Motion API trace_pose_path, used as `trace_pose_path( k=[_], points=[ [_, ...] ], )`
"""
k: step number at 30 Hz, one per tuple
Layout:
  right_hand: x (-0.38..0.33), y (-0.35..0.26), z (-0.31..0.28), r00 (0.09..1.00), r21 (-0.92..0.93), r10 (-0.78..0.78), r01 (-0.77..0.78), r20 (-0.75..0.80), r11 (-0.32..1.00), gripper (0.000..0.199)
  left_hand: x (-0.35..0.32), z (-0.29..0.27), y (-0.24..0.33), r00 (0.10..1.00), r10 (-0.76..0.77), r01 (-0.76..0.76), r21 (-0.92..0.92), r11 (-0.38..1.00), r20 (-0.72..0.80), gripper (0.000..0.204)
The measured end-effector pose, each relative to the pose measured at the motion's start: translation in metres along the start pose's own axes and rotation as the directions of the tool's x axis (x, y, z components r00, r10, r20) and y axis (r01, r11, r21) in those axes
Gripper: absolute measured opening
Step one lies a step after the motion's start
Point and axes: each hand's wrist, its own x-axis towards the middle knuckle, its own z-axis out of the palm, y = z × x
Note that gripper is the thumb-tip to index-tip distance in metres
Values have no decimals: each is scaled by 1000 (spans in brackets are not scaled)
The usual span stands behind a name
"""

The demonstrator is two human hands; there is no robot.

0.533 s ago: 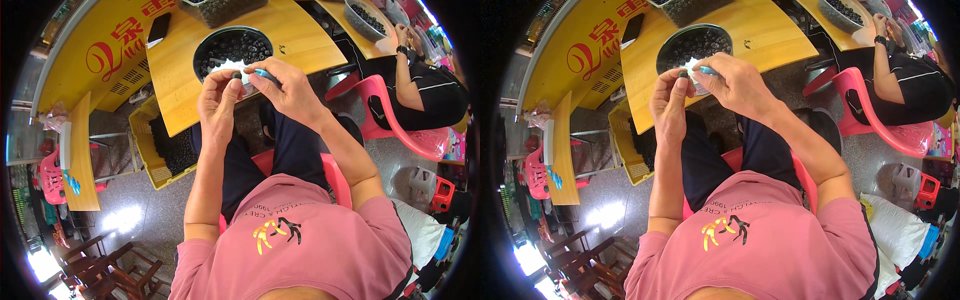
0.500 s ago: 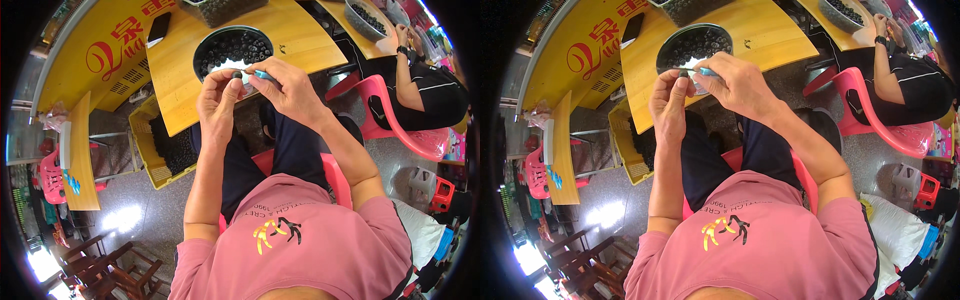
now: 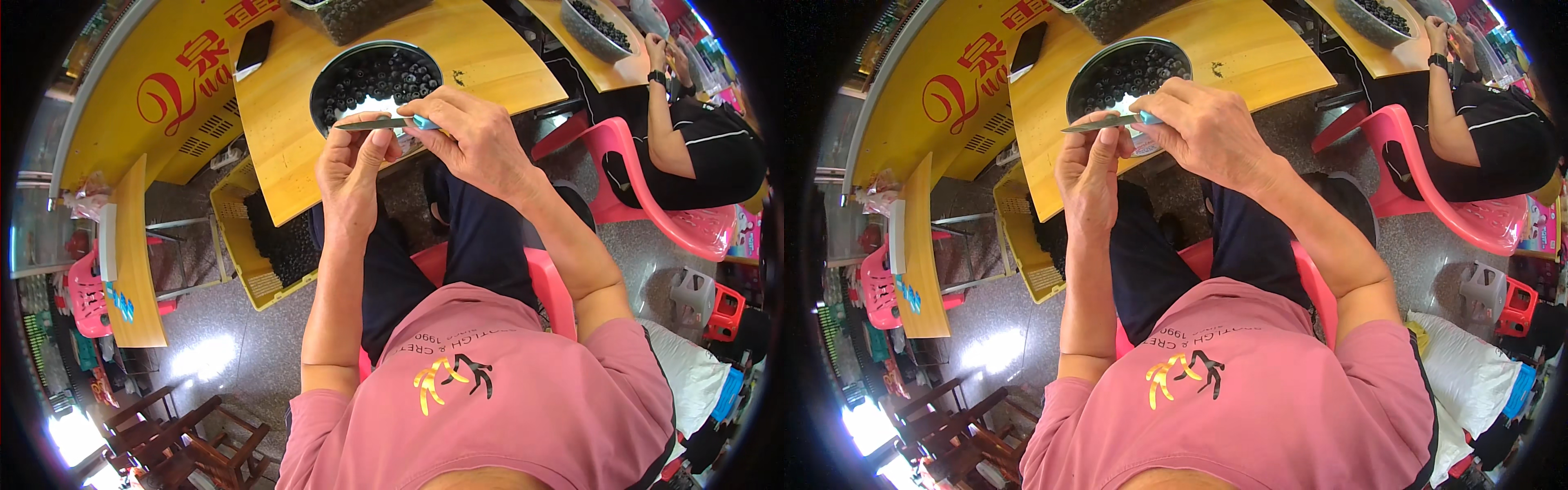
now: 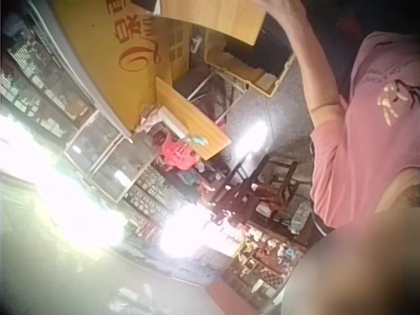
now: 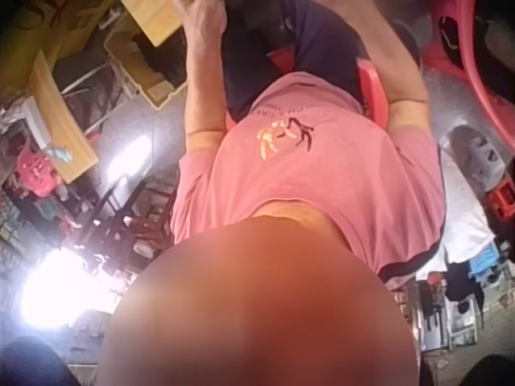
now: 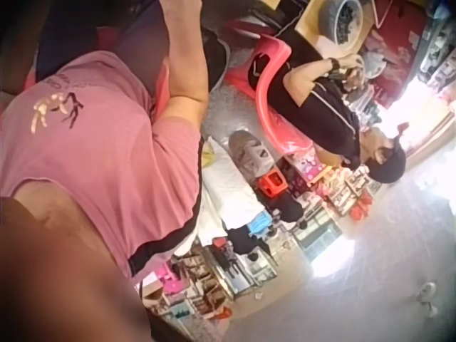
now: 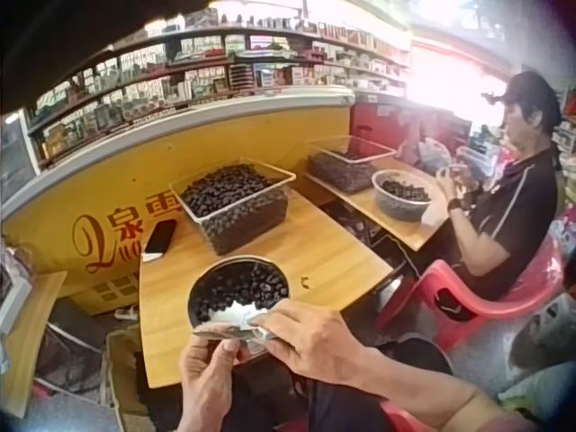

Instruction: The person is using a small knife to trim and clean black seeds at a workstation.

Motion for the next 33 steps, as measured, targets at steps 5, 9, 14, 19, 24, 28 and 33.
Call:
trace_pose_path(
  k=[5, 9, 14, 19, 24, 28, 33],
  points=[
    [3, 3, 0, 998, 32, -54, 55, -36, 998, 19, 2, 1, 6, 999, -17, 19, -50, 999, 30, 20],
    [2, 28, 13, 993, -14, 106, -107, -55, 994, 18, 3, -2, 13, 989, -125, 130, -59, 990, 85, 19],
    [3, 14, 6, 903, 459, 420, -413, 93, 787, 30, -1, -6, 4, 995, -104, 104, -55, 993, 1, 21],
    [6, -15, 5, 848, 721, 446, -497, 286, 482, 27, 2, -3, -1, 996, -57, 56, -20, 998, -66, 22],
    [10, -16, 3, 789, 801, 458, -552, 410, 233, 23, -1, -5, 3, 998, -55, 54, -18, 998, -41, 19],
    [12, -20, 1, 782, 787, 446, -571, 435, 233, 21, -1, -5, 5, 999, 7, -6, 19, 1000, -46, 18],
    [10, -15, 10, 815, 815, 427, -523, 393, 249, 19, -2, -5, 6, 999, -32, 33, 30, 999, -27, 19]
  ],
)
